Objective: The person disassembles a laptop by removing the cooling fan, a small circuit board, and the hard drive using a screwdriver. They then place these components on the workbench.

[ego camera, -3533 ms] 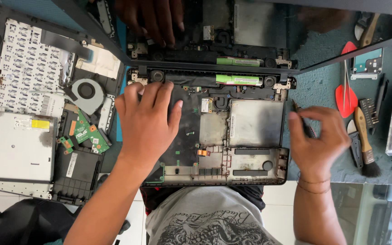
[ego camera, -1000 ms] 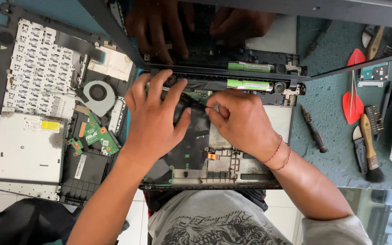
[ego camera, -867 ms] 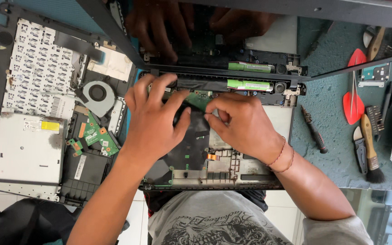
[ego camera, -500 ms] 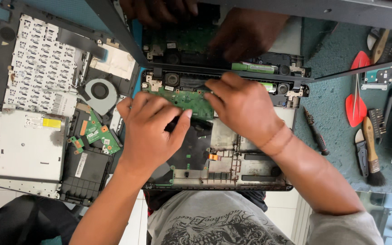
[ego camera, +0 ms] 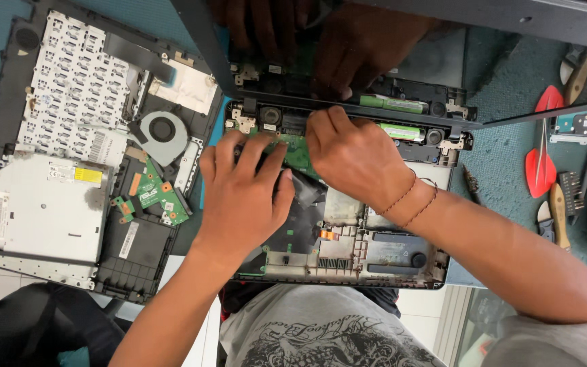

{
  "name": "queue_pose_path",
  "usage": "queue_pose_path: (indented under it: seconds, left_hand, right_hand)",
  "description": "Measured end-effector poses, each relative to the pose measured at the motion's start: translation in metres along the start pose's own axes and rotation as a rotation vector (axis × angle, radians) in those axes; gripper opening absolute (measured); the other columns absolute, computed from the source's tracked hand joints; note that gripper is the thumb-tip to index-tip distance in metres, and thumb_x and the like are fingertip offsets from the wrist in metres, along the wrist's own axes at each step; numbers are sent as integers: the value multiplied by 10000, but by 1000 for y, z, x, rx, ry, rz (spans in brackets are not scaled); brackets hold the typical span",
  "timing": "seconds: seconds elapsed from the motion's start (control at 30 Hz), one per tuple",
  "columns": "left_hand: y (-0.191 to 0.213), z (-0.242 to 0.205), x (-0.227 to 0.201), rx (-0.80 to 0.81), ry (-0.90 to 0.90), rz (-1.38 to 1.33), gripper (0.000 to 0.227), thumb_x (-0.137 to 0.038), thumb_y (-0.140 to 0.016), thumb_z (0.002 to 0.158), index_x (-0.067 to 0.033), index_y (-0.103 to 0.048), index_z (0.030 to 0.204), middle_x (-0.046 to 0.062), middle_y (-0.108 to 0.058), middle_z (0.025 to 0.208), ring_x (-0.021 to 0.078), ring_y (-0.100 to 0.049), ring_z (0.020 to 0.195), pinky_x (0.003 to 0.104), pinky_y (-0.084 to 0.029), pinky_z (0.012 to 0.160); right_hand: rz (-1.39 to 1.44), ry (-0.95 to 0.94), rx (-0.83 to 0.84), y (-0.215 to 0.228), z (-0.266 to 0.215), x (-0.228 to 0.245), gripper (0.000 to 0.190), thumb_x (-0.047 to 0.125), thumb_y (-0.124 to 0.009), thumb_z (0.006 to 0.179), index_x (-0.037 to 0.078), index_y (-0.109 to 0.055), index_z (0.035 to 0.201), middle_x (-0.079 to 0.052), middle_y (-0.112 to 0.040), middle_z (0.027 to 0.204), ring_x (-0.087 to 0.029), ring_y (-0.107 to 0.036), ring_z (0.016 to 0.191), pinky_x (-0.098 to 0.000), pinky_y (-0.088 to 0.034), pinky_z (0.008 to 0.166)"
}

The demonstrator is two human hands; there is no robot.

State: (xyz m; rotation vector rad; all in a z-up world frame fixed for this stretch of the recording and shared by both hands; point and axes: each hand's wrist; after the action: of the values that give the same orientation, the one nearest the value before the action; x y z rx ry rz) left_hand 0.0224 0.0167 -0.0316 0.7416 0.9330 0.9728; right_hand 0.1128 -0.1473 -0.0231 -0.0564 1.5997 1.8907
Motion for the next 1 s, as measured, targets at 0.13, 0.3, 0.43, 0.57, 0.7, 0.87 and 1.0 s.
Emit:
queue_pose_path:
  seconds: [0.13,0.3,0.43,0.57,0.7,0.87,1.0]
  left_hand:
    - [-9,-4,1,-90,-28,42,233,-186,-544,852,-57,-689,982,76,-576,1047,299,-459,1040,418,-292,845]
    - [-12,-8,1,-87,-24,83,252,-202,-531,852,-72,-686,1003,63,-573,1075,300,-443,1080,418,-278,849]
    - [-18,-10,5,-120,-45,96,274,-214,-492,880,-94,-683,1034,64,-562,1083,301,-429,1100,426,-261,851]
    - [-19,-11,6,-125,-42,107,279,-239,-488,878,-103,-676,1033,56,-559,1079,299,-440,1082,427,-272,826]
    - [-18,-12,7,-114,-35,114,281,-250,-502,870,-106,-680,1033,53,-575,1071,305,-451,1074,419,-284,814]
    - [-18,-13,8,-105,-29,109,276,-251,-533,849,-109,-680,1035,65,-575,1086,321,-458,1076,426,-297,815]
    - [-18,-14,9,-111,-13,108,277,-254,-554,835,-127,-669,1052,67,-570,1112,338,-464,1092,444,-310,817]
  right_hand:
    - [-24,-28,-72,-7,1,2,106,53,-528,797,109,-586,729,-11,-442,692,-177,-538,667,-215,-407,423]
    - [-63,-58,-53,-9,0,7,87,72,-512,799,115,-572,753,0,-413,687,-163,-523,658,-194,-394,410]
    - [-60,-40,-79,12,14,0,161,97,-530,860,159,-609,986,15,-462,727,-130,-560,665,-200,-448,432]
    - [-2,3,44,6,14,-2,331,130,-566,799,220,-624,1113,36,-457,725,-117,-537,500,-251,-480,395]
    - [38,75,60,-1,16,-3,307,99,-556,793,192,-656,1067,16,-479,741,-144,-565,448,-277,-495,394]
    - [21,117,128,-5,20,-3,330,104,-537,784,219,-645,1074,20,-467,735,-140,-576,448,-285,-486,397]
    - [124,65,291,-2,29,-4,342,126,-524,805,249,-636,1103,-21,-507,711,-224,-631,495,-350,-497,395]
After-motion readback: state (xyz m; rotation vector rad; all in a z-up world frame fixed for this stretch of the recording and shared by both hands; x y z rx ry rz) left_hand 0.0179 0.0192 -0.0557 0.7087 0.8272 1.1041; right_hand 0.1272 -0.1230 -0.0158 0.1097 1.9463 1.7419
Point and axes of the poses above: each hand's wrist, its own z-axis towards the middle knuckle, its own y-axis out of the back of the hand, x = y × z
